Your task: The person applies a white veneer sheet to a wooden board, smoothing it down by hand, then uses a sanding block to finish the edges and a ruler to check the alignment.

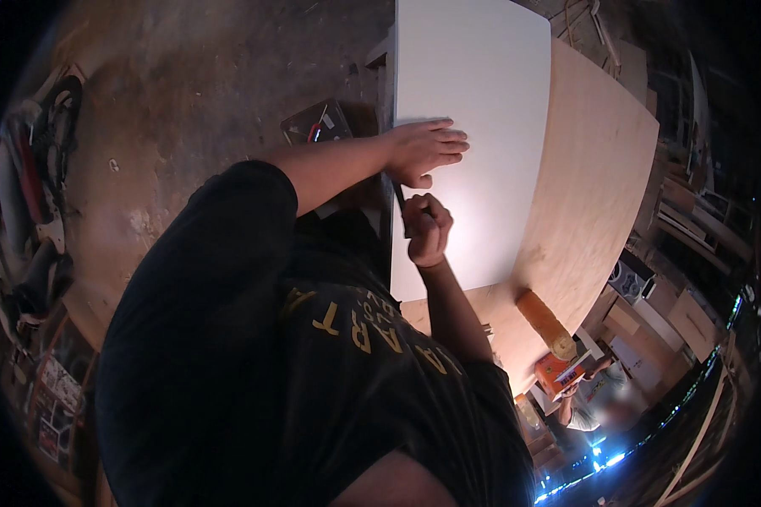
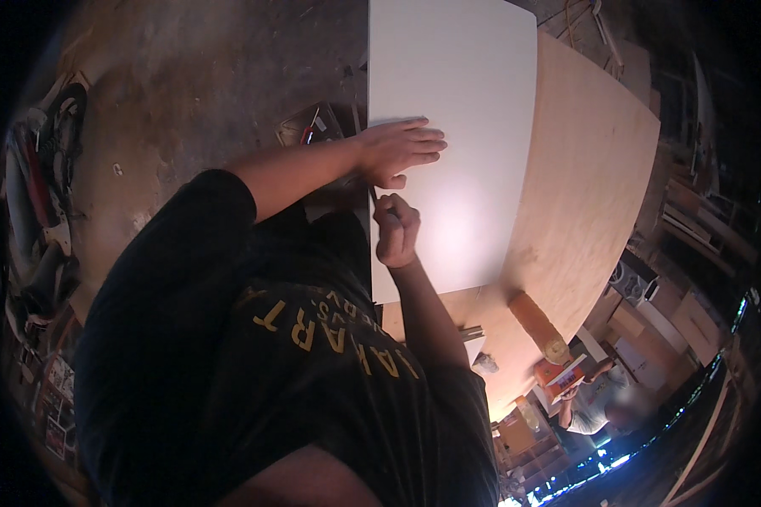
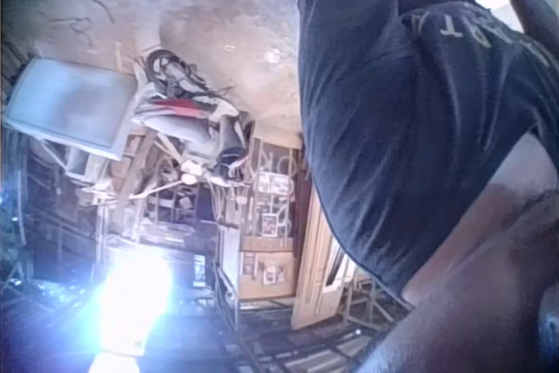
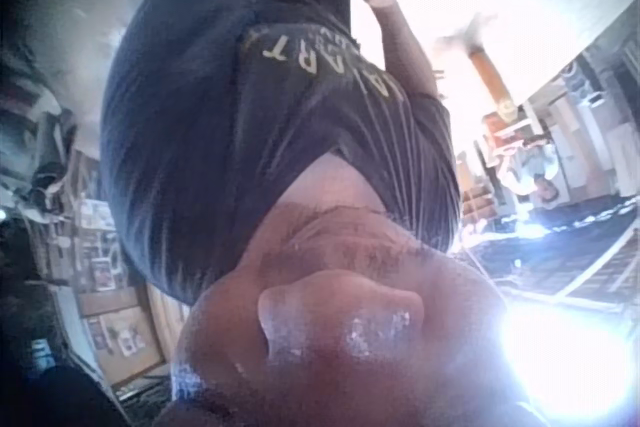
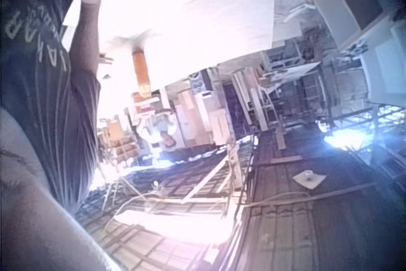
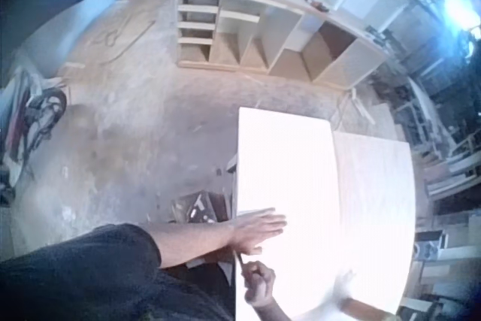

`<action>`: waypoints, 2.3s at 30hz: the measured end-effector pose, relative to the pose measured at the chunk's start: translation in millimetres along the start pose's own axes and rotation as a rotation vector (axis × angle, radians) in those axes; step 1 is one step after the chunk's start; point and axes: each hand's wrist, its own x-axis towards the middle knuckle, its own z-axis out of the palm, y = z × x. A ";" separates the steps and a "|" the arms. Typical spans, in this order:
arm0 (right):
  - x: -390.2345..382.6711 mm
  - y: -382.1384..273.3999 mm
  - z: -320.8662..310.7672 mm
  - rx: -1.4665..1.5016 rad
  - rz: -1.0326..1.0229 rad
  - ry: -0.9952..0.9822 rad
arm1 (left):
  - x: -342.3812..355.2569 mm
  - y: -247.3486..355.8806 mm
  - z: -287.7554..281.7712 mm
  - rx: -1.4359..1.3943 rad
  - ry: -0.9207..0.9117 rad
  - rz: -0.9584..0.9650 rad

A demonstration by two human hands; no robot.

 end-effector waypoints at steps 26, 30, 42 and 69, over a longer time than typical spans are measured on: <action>-74.5 -67.5 -87.2 0.907 0.441 0.143 | -3.9 -52.3 -33.1 0.137 -0.023 0.014; -116.3 -82.6 -127.9 1.038 0.349 0.190 | -38.5 -10.2 -22.7 0.095 0.503 -0.423; -99.0 -124.0 -122.6 0.824 0.166 0.504 | -47.3 91.5 83.8 -0.732 1.077 -0.995; -70.9 -42.6 -26.2 0.178 0.173 -0.031 | -95.1 150.1 41.8 -0.976 0.873 -0.849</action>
